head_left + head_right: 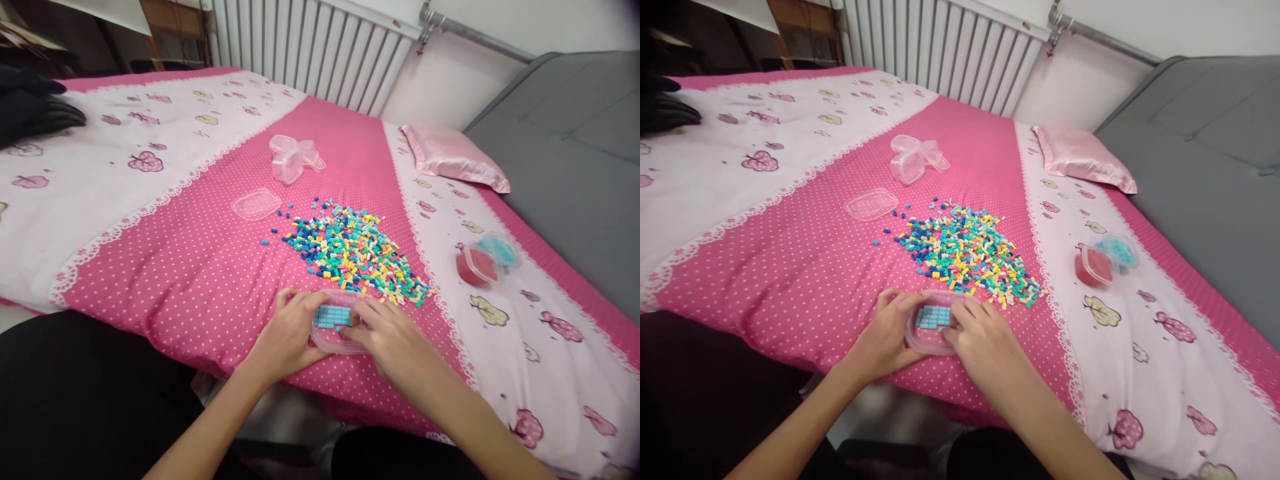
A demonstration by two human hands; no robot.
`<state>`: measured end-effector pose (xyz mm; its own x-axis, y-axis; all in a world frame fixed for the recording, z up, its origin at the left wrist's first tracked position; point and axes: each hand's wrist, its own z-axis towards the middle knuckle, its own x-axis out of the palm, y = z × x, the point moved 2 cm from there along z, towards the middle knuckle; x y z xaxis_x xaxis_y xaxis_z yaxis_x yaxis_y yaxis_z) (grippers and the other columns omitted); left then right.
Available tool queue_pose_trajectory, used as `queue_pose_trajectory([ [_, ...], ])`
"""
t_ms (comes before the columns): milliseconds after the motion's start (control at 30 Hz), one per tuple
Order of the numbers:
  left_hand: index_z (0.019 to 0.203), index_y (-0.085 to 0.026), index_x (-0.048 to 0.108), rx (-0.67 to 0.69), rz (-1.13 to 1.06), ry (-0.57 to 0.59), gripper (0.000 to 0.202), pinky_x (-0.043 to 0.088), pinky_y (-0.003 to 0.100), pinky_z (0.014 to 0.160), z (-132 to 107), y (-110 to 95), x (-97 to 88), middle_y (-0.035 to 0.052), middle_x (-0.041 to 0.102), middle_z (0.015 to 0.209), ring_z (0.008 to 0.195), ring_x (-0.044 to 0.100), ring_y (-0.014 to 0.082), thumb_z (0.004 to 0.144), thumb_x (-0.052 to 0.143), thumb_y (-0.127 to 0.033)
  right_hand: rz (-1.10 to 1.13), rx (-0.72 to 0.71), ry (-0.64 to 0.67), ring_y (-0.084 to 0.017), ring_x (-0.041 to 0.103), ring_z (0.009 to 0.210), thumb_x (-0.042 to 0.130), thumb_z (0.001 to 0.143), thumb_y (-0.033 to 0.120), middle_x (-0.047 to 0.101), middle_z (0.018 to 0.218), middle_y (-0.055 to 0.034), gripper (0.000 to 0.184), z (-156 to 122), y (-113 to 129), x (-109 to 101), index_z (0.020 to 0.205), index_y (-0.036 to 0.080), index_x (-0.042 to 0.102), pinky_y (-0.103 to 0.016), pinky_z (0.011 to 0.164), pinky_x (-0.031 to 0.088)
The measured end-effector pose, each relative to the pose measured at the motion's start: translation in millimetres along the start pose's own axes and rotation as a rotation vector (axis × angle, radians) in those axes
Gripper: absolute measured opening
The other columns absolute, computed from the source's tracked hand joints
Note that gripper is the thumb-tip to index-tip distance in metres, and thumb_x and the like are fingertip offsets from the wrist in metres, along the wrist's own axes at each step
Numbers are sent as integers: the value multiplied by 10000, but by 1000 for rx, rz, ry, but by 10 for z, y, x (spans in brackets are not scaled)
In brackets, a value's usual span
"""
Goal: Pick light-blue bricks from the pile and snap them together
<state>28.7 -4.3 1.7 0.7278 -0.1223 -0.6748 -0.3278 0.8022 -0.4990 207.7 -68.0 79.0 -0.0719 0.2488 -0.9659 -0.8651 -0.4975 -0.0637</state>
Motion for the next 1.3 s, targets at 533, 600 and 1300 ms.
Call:
queue_pose_trajectory([
  [533, 1388, -206, 390, 11, 3, 4, 621, 324, 441, 1041, 0, -6, -1, 103, 706, 1260, 1058, 672, 283, 918, 705, -460, 70, 27, 60, -248, 656, 899, 818, 848, 174, 724, 934, -48, 125, 8, 28, 11, 970, 193, 806, -375, 760, 501],
  [600, 1386, -208, 385, 14, 4, 4, 621, 323, 444, 1041, 0, -5, 1, 103, 704, 1264, 1061, 672, 283, 918, 707, -459, 73, 28, 58, -243, 651, 885, 824, 840, 170, 714, 913, -45, 125, 11, 26, -2, 962, 192, 806, -370, 754, 494],
  [1300, 1408, -222, 395, -16, -11, 11, 669, 337, 464, 1036, 0, 1, -1, 100, 712, 1255, 1063, 679, 294, 878, 730, -457, 105, 60, 122, -230, 652, 907, 787, 880, 168, 719, 917, -44, 123, 28, 29, -41, 987, 222, 817, -367, 791, 508],
])
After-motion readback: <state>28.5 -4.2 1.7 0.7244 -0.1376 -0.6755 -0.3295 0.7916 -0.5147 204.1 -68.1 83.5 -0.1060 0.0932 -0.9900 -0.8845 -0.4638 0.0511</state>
